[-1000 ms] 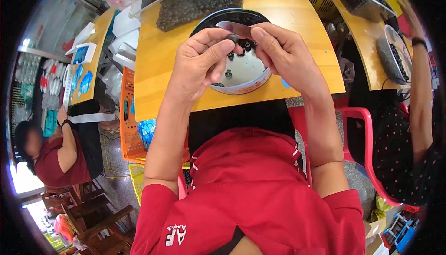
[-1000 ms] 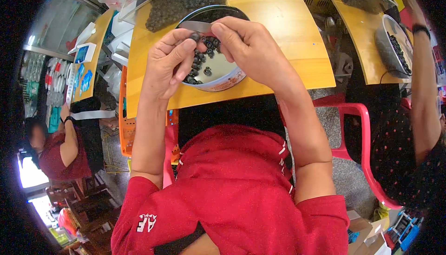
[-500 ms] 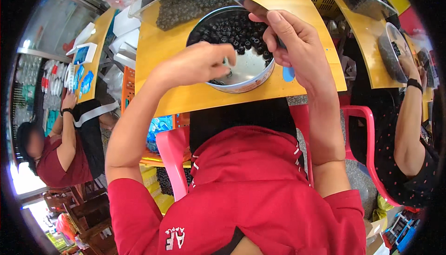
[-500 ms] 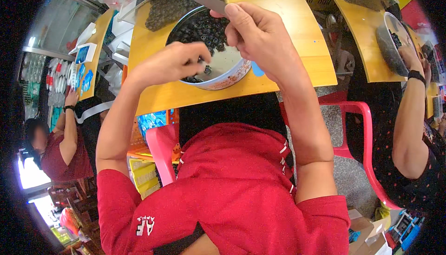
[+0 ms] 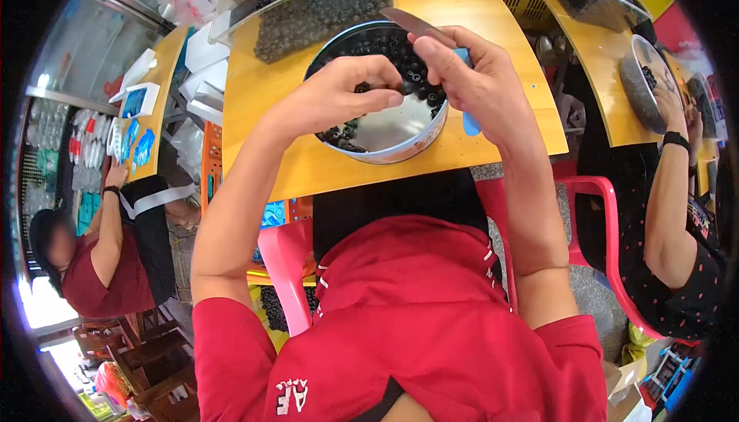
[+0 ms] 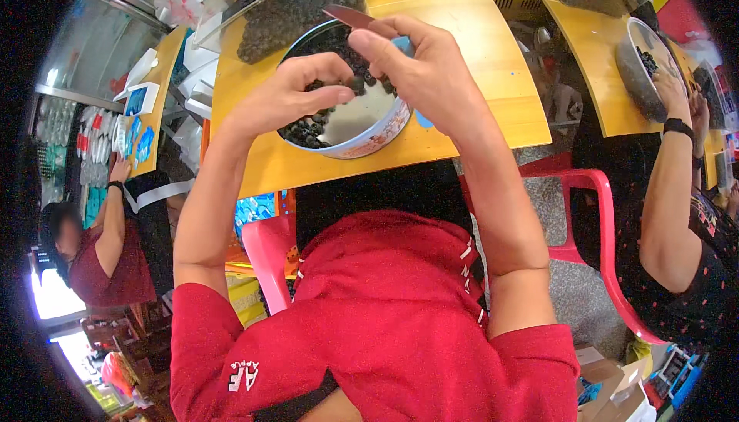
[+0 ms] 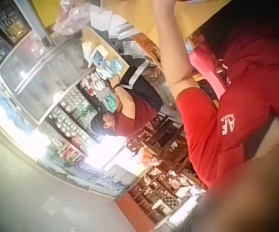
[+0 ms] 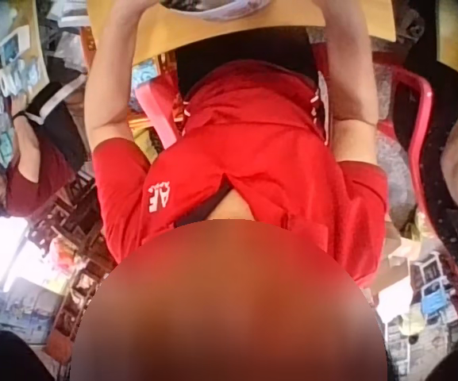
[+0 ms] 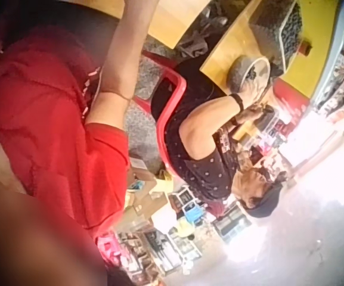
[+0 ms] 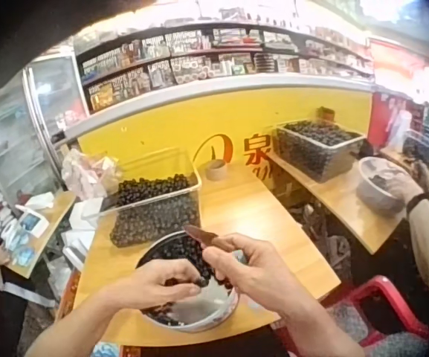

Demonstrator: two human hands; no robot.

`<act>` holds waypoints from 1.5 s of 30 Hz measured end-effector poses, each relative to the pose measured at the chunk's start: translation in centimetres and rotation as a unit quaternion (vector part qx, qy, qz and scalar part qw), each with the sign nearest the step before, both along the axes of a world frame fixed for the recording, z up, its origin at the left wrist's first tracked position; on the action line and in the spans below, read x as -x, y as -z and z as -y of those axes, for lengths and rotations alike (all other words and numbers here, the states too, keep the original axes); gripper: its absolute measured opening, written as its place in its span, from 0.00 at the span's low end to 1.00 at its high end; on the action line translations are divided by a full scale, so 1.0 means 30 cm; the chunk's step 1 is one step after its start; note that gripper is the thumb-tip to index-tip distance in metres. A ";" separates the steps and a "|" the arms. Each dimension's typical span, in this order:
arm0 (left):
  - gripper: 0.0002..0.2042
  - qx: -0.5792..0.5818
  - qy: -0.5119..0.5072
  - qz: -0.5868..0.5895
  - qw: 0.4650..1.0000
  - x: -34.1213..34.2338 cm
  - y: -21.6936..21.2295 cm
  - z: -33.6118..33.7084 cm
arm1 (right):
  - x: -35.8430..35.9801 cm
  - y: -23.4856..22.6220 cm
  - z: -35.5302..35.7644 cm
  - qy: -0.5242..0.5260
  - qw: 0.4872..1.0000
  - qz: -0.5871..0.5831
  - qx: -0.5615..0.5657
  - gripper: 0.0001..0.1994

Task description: The person is using a small knife to peel and pit dark fruits (likely grapes or olives) at a manual workstation.

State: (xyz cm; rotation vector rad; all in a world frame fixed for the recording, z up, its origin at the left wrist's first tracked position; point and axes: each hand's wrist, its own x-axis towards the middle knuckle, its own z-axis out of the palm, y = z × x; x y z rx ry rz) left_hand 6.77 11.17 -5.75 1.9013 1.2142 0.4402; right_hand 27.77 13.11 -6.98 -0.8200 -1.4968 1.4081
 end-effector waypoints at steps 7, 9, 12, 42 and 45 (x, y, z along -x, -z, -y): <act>0.11 0.081 -0.054 0.245 0.965 -0.031 -0.044 0.098 | 0.019 -0.018 0.026 -0.025 0.999 -0.009 0.017 0.15; 0.11 0.074 -0.063 0.269 0.958 -0.037 -0.053 0.115 | 0.018 -0.027 0.033 -0.040 0.998 -0.019 0.053 0.15; 0.11 0.047 -0.055 0.272 0.960 -0.035 -0.032 0.124 | 0.019 -0.031 0.042 -0.070 0.992 -0.060 0.090 0.14; 0.10 -0.169 -0.237 0.389 0.874 -0.167 0.087 0.167 | 0.091 -0.018 0.092 0.061 0.997 -0.047 0.001 0.08; 0.11 -0.169 -0.249 0.405 0.863 -0.170 0.085 0.186 | 0.098 -0.022 0.106 0.058 0.996 -0.064 0.006 0.09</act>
